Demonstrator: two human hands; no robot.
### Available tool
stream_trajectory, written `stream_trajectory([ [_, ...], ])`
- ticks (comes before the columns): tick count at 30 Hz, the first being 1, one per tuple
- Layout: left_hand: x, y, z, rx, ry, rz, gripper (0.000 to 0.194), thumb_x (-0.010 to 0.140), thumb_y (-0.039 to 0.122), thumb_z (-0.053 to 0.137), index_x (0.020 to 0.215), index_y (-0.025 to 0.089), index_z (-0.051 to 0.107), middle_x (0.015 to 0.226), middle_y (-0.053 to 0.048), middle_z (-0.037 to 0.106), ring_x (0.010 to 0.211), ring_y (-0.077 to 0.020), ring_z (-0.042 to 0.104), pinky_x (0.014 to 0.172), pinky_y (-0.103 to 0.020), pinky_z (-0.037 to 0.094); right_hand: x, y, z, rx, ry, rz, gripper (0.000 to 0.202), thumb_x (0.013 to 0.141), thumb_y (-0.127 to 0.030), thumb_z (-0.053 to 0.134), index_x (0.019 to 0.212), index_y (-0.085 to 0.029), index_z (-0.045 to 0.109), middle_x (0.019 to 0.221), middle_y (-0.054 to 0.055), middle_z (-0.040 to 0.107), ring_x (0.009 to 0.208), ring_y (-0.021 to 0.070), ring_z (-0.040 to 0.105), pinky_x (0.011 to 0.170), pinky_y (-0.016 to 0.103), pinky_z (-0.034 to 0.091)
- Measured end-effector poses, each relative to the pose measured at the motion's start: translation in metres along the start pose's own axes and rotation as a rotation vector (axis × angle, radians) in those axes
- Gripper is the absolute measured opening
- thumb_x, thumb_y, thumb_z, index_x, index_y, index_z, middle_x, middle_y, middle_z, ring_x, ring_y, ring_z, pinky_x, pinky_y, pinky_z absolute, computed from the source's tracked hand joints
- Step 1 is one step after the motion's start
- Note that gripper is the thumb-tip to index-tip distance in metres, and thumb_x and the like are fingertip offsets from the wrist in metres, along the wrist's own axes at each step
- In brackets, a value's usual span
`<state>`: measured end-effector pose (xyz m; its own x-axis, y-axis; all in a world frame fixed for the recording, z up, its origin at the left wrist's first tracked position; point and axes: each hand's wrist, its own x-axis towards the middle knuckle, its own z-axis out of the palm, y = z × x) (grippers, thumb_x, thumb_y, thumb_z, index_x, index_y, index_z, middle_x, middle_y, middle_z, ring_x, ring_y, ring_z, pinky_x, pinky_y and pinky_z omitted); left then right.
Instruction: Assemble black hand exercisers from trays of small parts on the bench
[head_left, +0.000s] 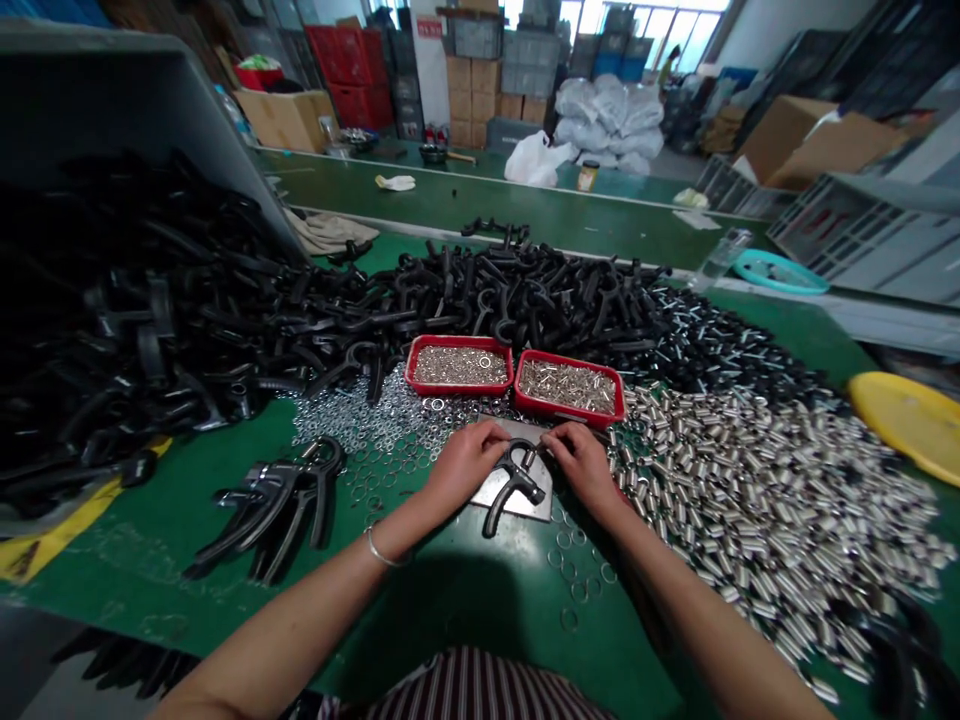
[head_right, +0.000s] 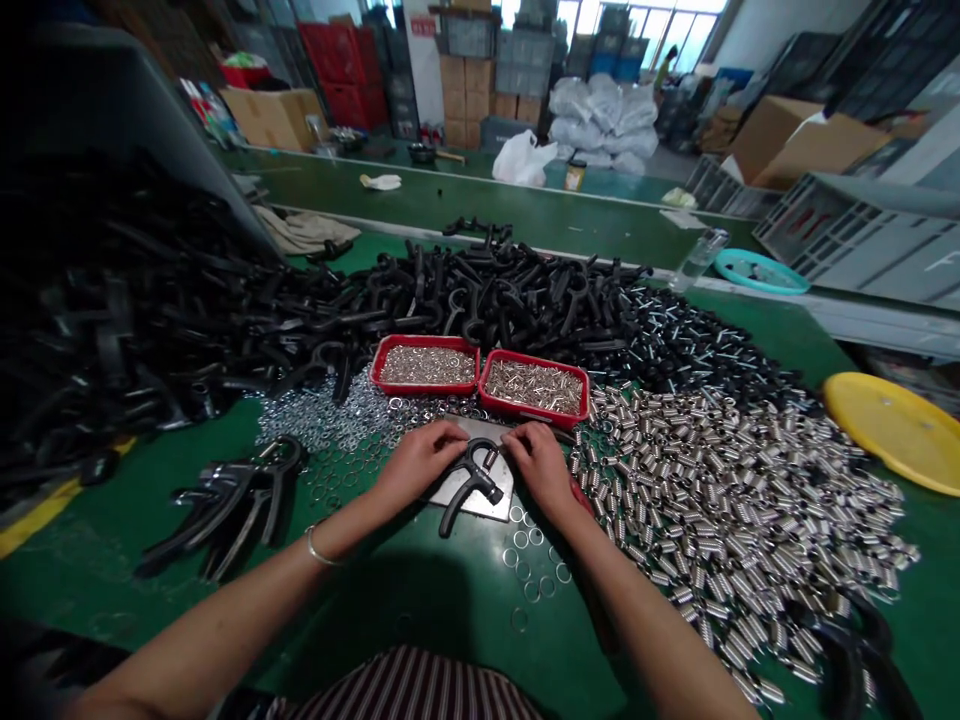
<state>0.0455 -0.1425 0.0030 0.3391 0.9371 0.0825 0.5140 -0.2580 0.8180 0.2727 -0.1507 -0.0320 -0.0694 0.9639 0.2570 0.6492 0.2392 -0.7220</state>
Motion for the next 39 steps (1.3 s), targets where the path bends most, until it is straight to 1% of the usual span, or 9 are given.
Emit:
stream_trajectory([
  [10,-0.009,-0.01,0.017,0.072,0.043,0.04,0.011,0.09,0.023,0.062,0.079,0.018,0.063,0.089,-0.003,0.06,0.092,-0.0202,0.056,0.087,-0.033,0.044,-0.004,-0.005,0.006,-0.226,-0.001,-0.134,0.024,0.099,-0.036,0.053,0.085,-0.02,0.064,0.085,0.006,0.066,0.088,0.0232,0.055,0.082,0.036,0.044],
  [16,-0.012,-0.01,0.014,0.125,0.039,0.093,0.011,0.091,0.021,0.062,0.08,0.018,0.061,0.089,-0.003,0.059,0.092,-0.0202,0.056,0.086,-0.034,0.045,0.002,-0.021,0.0,-0.696,-0.183,-0.451,0.028,0.102,-0.026,0.044,0.088,-0.015,0.066,0.085,0.011,0.065,0.084,0.025,0.051,0.081,0.038,0.041],
  [18,-0.013,-0.009,0.015,0.154,0.044,0.112,0.01,0.091,0.021,0.062,0.081,0.018,0.061,0.089,-0.004,0.059,0.093,-0.0206,0.056,0.087,-0.035,0.045,0.009,-0.029,-0.001,-0.775,-0.261,-0.481,0.025,0.101,-0.023,0.047,0.088,-0.015,0.066,0.084,0.011,0.065,0.085,0.0256,0.052,0.08,0.038,0.042],
  [24,-0.014,-0.003,0.017,0.291,0.031,0.154,0.012,0.093,0.023,0.059,0.083,0.018,0.061,0.091,-0.005,0.06,0.094,-0.0213,0.056,0.089,-0.037,0.045,0.019,-0.036,-0.017,-0.66,-0.425,-0.255,0.018,0.096,-0.035,0.059,0.091,-0.018,0.063,0.09,0.008,0.068,0.09,0.0231,0.06,0.071,0.03,0.044],
  [28,-0.011,0.003,0.013,0.422,-0.07,0.243,0.016,0.097,0.022,0.052,0.086,0.016,0.063,0.094,-0.006,0.061,0.092,-0.0213,0.057,0.091,-0.039,0.043,-0.013,-0.027,-0.041,-0.708,-0.295,-0.071,0.025,0.099,-0.041,0.052,0.103,-0.017,0.058,0.1,0.01,0.067,0.085,0.0221,0.064,0.065,0.029,0.043],
  [30,-0.008,0.005,0.01,0.415,-0.121,0.254,0.018,0.097,0.021,0.05,0.087,0.015,0.064,0.094,-0.007,0.061,0.092,-0.0211,0.057,0.086,-0.037,0.045,-0.037,-0.023,-0.051,-0.838,-0.24,0.013,0.024,0.099,-0.04,0.052,0.101,-0.016,0.056,0.096,0.011,0.065,0.083,0.0243,0.064,0.061,0.03,0.042],
  [33,-0.006,0.003,0.008,0.358,-0.145,0.245,0.017,0.096,0.023,0.053,0.086,0.015,0.064,0.092,-0.007,0.062,0.092,-0.0208,0.058,0.084,-0.035,0.046,-0.065,-0.023,-0.054,-0.966,-0.27,0.061,0.02,0.095,-0.036,0.058,0.097,-0.016,0.056,0.092,0.012,0.062,0.081,0.0259,0.062,0.06,0.031,0.042],
  [36,-0.007,0.001,0.01,0.436,-0.115,0.293,0.018,0.097,0.024,0.053,0.086,0.016,0.065,0.093,-0.007,0.062,0.092,-0.0216,0.057,0.086,-0.037,0.045,-0.074,-0.023,-0.046,-1.032,-0.264,0.065,0.01,0.094,-0.022,0.054,0.097,-0.014,0.058,0.094,0.014,0.061,0.081,0.0259,0.06,0.063,0.033,0.043],
  [39,-0.015,0.003,0.014,0.658,-0.14,0.425,0.021,0.098,0.02,0.047,0.089,0.015,0.065,0.094,-0.009,0.064,0.091,-0.0234,0.057,0.086,-0.04,0.044,-0.073,-0.019,-0.041,-1.033,-0.215,0.031,0.013,0.092,-0.012,0.047,0.096,-0.012,0.059,0.091,0.016,0.062,0.083,0.0277,0.058,0.071,0.037,0.043],
])
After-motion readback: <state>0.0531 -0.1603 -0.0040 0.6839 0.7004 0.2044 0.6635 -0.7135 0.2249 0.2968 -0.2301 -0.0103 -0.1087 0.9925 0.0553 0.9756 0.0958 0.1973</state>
